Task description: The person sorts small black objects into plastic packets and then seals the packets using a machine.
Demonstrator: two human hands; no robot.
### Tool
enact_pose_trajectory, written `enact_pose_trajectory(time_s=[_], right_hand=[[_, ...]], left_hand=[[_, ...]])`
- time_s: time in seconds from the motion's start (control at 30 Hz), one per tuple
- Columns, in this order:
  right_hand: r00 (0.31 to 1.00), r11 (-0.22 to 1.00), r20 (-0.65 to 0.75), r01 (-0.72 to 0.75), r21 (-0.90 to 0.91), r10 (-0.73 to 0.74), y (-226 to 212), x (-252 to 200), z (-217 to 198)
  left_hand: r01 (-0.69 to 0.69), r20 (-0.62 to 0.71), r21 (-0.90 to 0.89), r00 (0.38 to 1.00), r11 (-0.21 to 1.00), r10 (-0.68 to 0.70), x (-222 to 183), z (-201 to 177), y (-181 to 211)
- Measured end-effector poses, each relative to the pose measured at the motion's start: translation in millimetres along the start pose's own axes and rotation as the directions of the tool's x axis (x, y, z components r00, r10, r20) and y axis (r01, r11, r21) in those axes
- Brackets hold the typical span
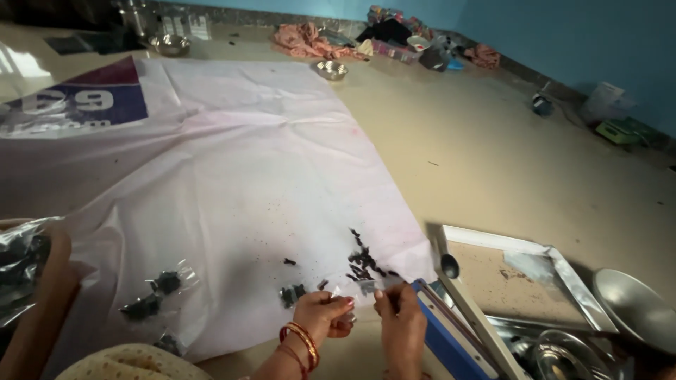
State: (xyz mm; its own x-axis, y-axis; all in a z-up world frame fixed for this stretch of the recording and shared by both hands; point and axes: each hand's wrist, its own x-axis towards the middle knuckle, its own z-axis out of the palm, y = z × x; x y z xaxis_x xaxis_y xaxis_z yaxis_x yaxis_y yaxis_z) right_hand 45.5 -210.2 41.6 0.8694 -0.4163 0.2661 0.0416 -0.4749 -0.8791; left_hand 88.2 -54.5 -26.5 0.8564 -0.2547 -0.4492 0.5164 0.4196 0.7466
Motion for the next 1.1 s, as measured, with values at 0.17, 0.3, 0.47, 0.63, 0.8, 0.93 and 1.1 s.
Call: enact_pose_trajectory(time_s=[0.17, 0.3, 0.47, 0.63, 0.8, 0.93, 1.1], right_hand=[[0.999, 0.996, -0.031, 0.036, -0.083, -0.039, 4.5, -9.4, 1.8], [0.975, 0.965, -0.112, 0.166, -0.204, -0.192, -3.8, -19.0, 4.5], [0.891, 0.870, -0.074, 0.417, -0.264, -0.449, 5.6, -12.3, 9.2], [0.938, 0.940, 0.320, -0.224, 0.257, 0.136, 80.7, 0.8, 16.6], [0.936, 0.990, 0.324, -0.144, 0.004, 0.135, 61.2, -17.4, 19.3], [0.864, 0.904, 0.343, 0.419, -0.081, -0.369, 15.0, -36.2, 23.4], [0.871, 0.913, 0.349, 0.397, -0.089, -0.345, 6.3, -57.8, 38.2]], left_hand=[[-0.049, -0.072, -0.064, 0.996, 0.997, 0.044, 9.1, -6.2, -15.1], [-0.068, -0.168, 0.032, 0.983, 0.997, 0.072, -2.6, 1.2, -9.6], [-0.028, -0.240, 0.041, 0.970, 0.999, 0.037, -13.5, 4.7, 1.6], [0.121, -0.131, 0.110, 0.986, 0.986, -0.107, -10.1, -3.9, 3.8], [-0.071, -0.254, 0.770, 0.877, 0.634, 0.408, -50.1, 10.0, 45.6], [0.125, -0.193, 0.923, 0.969, 0.364, 0.156, -91.3, 35.6, 99.6], [0.082, -0.103, 0.969, 0.992, 0.234, 0.076, -75.4, 8.4, 94.1]])
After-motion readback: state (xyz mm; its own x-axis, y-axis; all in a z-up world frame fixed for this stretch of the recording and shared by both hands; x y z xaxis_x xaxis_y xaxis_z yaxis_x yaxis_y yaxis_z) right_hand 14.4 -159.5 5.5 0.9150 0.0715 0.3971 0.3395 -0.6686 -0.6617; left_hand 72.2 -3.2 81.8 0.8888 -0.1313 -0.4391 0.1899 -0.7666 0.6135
